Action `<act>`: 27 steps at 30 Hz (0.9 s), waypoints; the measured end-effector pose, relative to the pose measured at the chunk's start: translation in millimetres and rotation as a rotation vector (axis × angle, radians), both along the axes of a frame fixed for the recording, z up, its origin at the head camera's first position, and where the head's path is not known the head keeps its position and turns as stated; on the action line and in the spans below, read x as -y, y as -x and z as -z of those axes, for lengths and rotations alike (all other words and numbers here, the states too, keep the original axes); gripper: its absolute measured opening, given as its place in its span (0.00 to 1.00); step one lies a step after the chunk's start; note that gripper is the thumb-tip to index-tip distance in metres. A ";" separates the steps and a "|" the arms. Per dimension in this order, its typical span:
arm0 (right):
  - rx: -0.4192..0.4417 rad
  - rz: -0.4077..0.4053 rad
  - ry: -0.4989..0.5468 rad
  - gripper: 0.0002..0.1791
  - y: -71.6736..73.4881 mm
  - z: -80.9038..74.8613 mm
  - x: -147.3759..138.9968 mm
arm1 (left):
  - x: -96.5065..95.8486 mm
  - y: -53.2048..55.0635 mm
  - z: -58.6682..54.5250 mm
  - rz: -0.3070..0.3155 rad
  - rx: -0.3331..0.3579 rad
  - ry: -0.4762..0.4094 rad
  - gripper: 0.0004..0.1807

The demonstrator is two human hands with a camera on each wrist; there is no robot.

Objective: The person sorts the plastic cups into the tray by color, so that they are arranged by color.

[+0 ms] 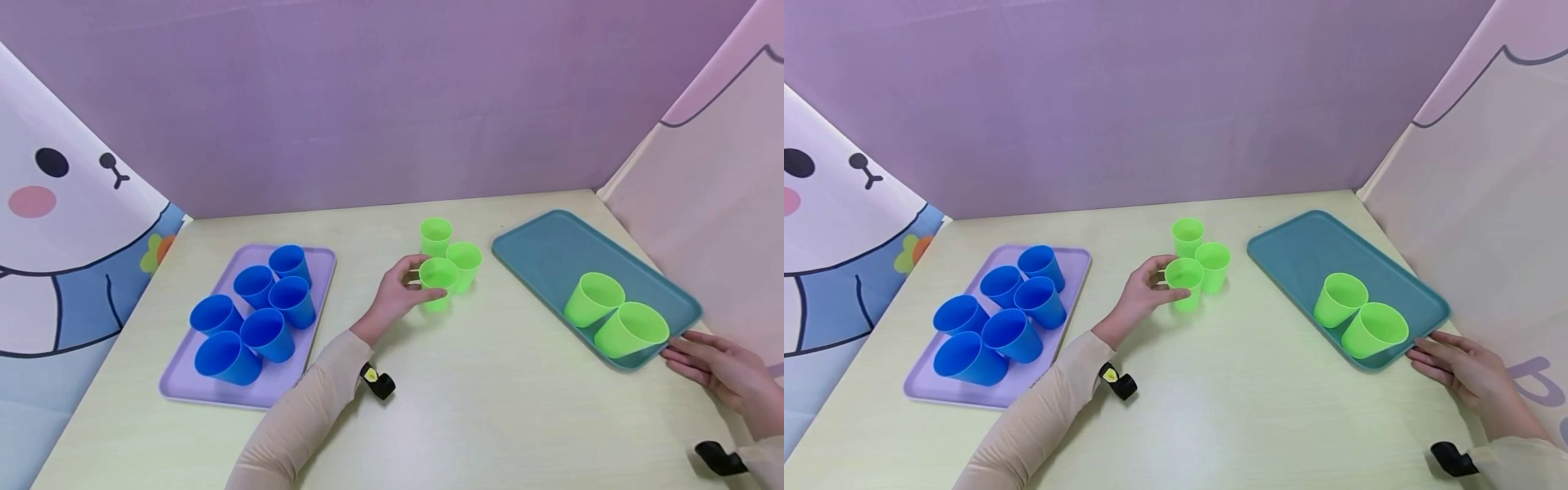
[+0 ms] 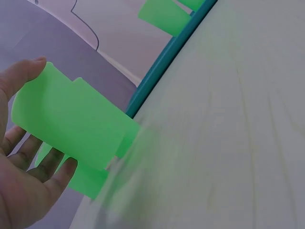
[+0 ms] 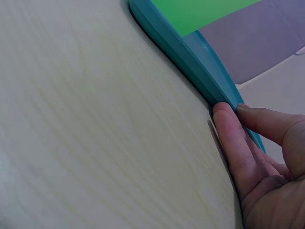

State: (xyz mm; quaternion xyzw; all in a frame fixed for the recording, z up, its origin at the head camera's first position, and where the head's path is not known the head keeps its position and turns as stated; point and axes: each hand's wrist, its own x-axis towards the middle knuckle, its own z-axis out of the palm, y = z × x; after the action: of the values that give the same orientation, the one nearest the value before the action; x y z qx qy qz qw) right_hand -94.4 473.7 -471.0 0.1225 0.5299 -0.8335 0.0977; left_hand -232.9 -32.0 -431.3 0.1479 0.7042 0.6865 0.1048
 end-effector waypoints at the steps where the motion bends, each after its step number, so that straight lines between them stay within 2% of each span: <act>1: -0.003 -0.001 0.006 0.21 -0.1 0.4 -0.3 | -0.6 -0.2 -1.0 0.003 0.000 -0.001 0.35; 11: -0.030 -0.027 0.032 0.22 0.1 1.9 -2.9 | -10.6 -7.8 -11.5 0.045 -0.008 -0.009 0.34; 27: -0.052 -0.017 0.061 0.20 0.3 5.1 -4.6 | -34.0 -18.5 -28.1 0.111 -0.032 0.000 0.36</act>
State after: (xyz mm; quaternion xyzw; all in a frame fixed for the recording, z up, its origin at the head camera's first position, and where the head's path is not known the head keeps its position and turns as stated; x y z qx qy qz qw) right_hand -94.7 478.4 -476.1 0.0935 0.5076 -0.8513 0.0945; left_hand -214.4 2.1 -403.2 0.1975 0.6965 0.6772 0.1315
